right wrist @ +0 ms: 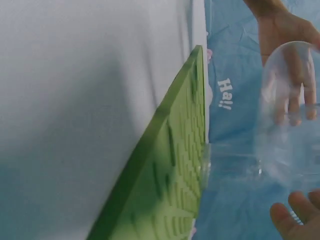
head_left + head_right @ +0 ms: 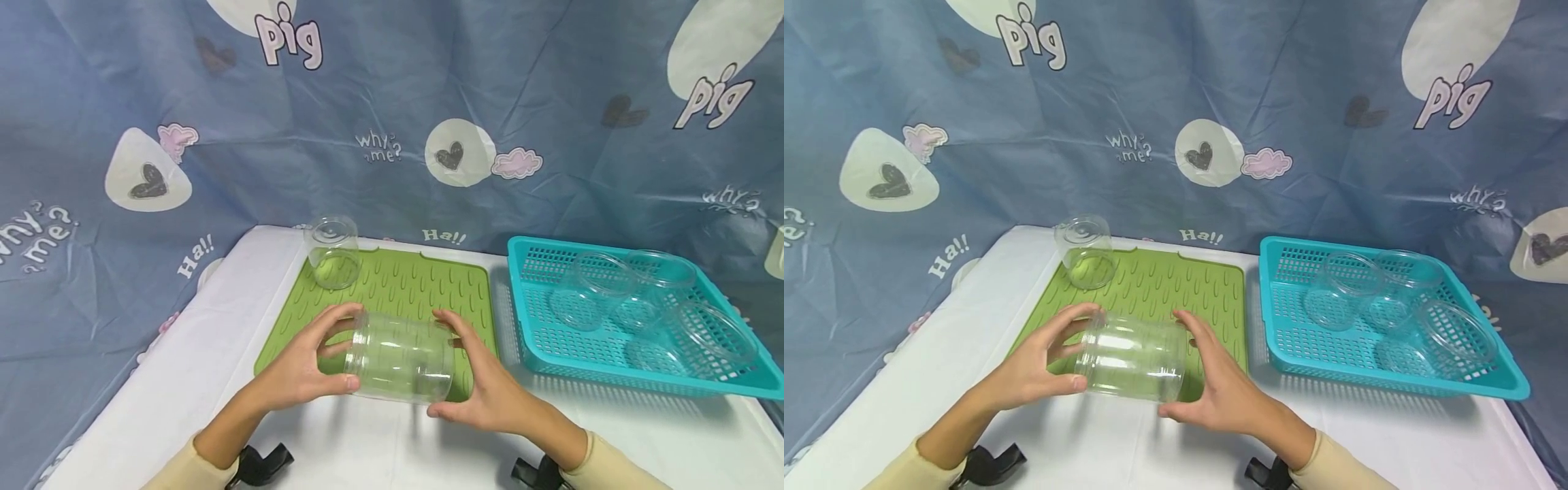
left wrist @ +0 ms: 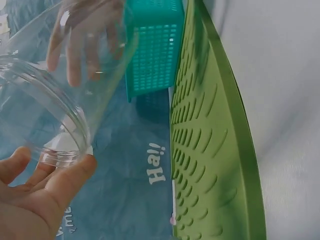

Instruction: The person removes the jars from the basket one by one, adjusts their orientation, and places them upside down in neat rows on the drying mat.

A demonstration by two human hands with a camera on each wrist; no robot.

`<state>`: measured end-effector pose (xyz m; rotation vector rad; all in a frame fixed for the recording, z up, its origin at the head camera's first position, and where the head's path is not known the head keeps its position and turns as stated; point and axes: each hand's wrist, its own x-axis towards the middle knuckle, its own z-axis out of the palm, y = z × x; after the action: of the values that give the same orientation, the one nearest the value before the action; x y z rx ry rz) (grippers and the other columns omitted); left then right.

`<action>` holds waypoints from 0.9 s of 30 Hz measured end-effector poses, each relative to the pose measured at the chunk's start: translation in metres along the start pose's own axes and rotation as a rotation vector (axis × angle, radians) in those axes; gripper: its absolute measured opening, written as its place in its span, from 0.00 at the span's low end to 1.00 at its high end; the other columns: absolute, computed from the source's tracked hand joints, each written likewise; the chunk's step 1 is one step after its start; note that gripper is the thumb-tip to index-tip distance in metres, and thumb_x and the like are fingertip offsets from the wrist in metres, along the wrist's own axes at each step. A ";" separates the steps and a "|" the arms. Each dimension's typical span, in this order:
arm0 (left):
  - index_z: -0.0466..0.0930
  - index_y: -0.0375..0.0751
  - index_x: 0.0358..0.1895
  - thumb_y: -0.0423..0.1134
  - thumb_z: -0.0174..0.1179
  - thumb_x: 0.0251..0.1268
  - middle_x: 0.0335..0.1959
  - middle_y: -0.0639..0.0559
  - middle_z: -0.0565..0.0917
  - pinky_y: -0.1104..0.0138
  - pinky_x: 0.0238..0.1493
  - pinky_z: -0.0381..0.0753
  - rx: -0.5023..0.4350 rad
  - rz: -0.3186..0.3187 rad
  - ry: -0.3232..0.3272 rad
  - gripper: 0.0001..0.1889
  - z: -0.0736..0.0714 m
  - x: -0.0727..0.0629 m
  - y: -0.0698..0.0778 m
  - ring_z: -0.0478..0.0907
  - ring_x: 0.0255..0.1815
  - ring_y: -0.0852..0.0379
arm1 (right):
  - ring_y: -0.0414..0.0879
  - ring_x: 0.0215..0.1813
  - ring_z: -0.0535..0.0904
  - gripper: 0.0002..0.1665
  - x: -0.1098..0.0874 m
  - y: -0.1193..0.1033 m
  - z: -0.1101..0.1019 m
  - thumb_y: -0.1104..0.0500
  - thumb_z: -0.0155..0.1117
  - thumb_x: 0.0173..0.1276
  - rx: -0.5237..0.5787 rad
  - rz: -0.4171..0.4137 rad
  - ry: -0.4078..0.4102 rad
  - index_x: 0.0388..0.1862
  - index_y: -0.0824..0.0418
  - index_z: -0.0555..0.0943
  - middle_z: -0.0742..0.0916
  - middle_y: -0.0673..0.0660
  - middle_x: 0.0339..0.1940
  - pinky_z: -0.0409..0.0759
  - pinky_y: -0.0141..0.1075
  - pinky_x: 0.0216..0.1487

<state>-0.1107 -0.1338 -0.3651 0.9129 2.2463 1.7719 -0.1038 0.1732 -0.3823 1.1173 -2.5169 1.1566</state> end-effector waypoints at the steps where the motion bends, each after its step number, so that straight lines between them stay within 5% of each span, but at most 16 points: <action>1: 0.56 0.46 0.76 0.35 0.71 0.56 0.74 0.37 0.61 0.59 0.67 0.80 -0.030 0.002 -0.001 0.45 0.000 0.001 0.000 0.63 0.73 0.31 | 0.51 0.76 0.65 0.77 0.000 0.002 0.001 0.48 0.85 0.43 0.041 -0.010 0.014 0.81 0.60 0.44 0.63 0.57 0.79 0.78 0.45 0.67; 7: 0.52 0.44 0.77 0.38 0.68 0.61 0.75 0.34 0.59 0.52 0.67 0.78 -0.044 0.039 -0.006 0.44 0.006 0.002 -0.003 0.64 0.72 0.28 | 0.48 0.71 0.69 0.76 -0.003 0.007 0.008 0.57 0.85 0.41 0.176 -0.051 0.072 0.80 0.65 0.44 0.65 0.62 0.76 0.77 0.40 0.69; 13: 0.52 0.47 0.78 0.35 0.68 0.59 0.75 0.37 0.60 0.65 0.67 0.79 -0.009 0.036 -0.003 0.45 0.006 -0.001 -0.005 0.64 0.73 0.32 | 0.47 0.70 0.69 0.75 -0.003 0.003 0.007 0.57 0.86 0.39 0.165 0.014 0.058 0.80 0.58 0.47 0.67 0.58 0.75 0.78 0.38 0.68; 20: 0.50 0.52 0.79 0.30 0.67 0.58 0.76 0.39 0.61 0.61 0.65 0.81 0.033 0.039 -0.014 0.48 0.004 -0.006 -0.004 0.67 0.72 0.35 | 0.51 0.69 0.71 0.74 0.000 0.000 0.005 0.55 0.87 0.39 0.136 0.008 0.055 0.80 0.57 0.49 0.68 0.58 0.75 0.79 0.35 0.64; 27: 0.51 0.53 0.79 0.43 0.73 0.55 0.75 0.46 0.65 0.54 0.69 0.77 0.294 0.036 0.011 0.50 -0.005 -0.013 -0.007 0.67 0.73 0.42 | 0.49 0.69 0.71 0.72 0.002 -0.003 -0.001 0.55 0.87 0.38 0.108 -0.003 0.041 0.78 0.60 0.52 0.69 0.59 0.74 0.80 0.39 0.63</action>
<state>-0.1052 -0.1461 -0.3728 0.9996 2.5577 1.4857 -0.1034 0.1712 -0.3785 1.1094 -2.4478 1.3147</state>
